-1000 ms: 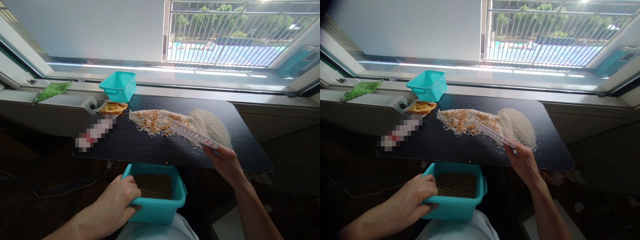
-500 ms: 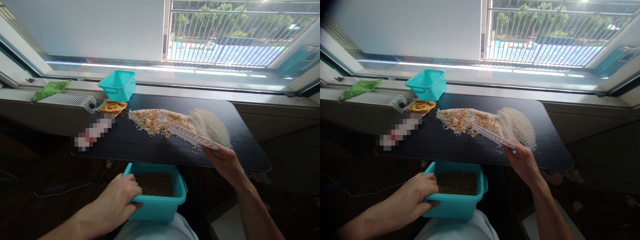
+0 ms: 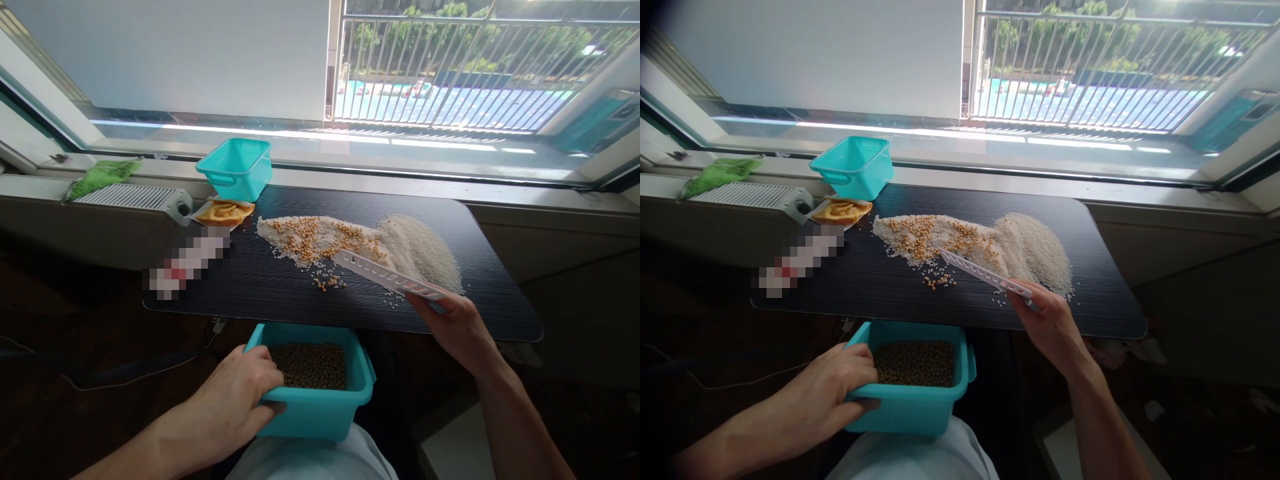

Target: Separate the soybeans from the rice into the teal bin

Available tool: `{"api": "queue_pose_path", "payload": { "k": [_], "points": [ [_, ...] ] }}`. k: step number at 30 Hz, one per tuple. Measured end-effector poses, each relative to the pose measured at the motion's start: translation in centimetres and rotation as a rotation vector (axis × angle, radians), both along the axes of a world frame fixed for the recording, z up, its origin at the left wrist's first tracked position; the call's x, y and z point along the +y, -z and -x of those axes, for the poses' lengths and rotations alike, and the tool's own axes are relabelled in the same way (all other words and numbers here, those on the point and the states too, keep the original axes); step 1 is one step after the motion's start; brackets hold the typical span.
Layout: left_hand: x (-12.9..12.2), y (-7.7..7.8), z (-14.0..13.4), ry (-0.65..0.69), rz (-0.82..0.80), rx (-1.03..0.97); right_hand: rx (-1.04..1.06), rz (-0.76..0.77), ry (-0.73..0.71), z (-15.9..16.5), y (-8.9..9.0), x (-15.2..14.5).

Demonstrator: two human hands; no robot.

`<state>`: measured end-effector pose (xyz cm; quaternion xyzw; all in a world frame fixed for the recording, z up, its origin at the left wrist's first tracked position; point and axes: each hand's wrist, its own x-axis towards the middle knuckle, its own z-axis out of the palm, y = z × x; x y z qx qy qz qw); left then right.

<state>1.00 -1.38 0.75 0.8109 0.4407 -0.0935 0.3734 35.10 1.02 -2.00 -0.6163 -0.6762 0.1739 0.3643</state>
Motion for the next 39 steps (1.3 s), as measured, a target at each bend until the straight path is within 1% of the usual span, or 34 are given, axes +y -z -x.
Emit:
{"api": "queue_pose_path", "payload": {
  "k": [4, 8, 11, 13, 15, 18, 22, 24, 27, 30, 34, 39],
  "points": [
    [0.1, -0.1, -0.1, 0.014, 0.0, 0.015, 0.022, -0.006, 0.034, -0.2, 0.3, -0.6],
    [0.1, -0.1, -0.1, 0.012, 0.008, 0.021, 0.031, -0.036, 0.071, -0.5, 1.1, -2.3],
    [0.2, -0.3, -0.1, 0.016, 0.011, 0.03, 0.044, -0.011, 0.025, -0.4, 1.2, -3.9],
    [0.2, -0.4, -0.2, 0.015, 0.009, 0.035, 0.05, 0.019, -0.012, -0.1, 1.1, -4.3],
    [0.2, -0.4, -0.3, 0.015, 0.008, 0.036, 0.049, 0.009, -0.011, 0.2, 1.1, -3.9],
    [0.2, -0.4, -0.3, 0.021, 0.008, 0.042, 0.031, -0.037, 0.018, 0.7, 1.1, -2.5],
    [0.1, -0.4, -0.2, 0.015, 0.011, 0.045, 0.006, -0.022, -0.03, 1.1, 0.8, -1.5],
    [0.1, -0.5, -0.2, 0.012, 0.017, 0.044, 0.006, -0.018, -0.056, 1.1, 0.5, -1.8],
    [0.1, -0.6, -0.2, 0.015, 0.015, 0.044, 0.03, -0.027, -0.038, 0.8, 0.2, -2.6],
    [0.1, -0.4, -0.2, 0.022, 0.002, 0.036, 0.051, -0.014, -0.01, 0.6, 0.1, -3.1],
    [0.1, -0.1, 0.1, 0.014, -0.005, 0.026, 0.052, 0.028, -0.018, 1.0, 0.3, -3.4],
    [0.1, 0.1, 0.3, 0.005, -0.029, 0.031, 0.05, 0.031, -0.098, 2.0, 0.3, -3.7]
  ]
}}
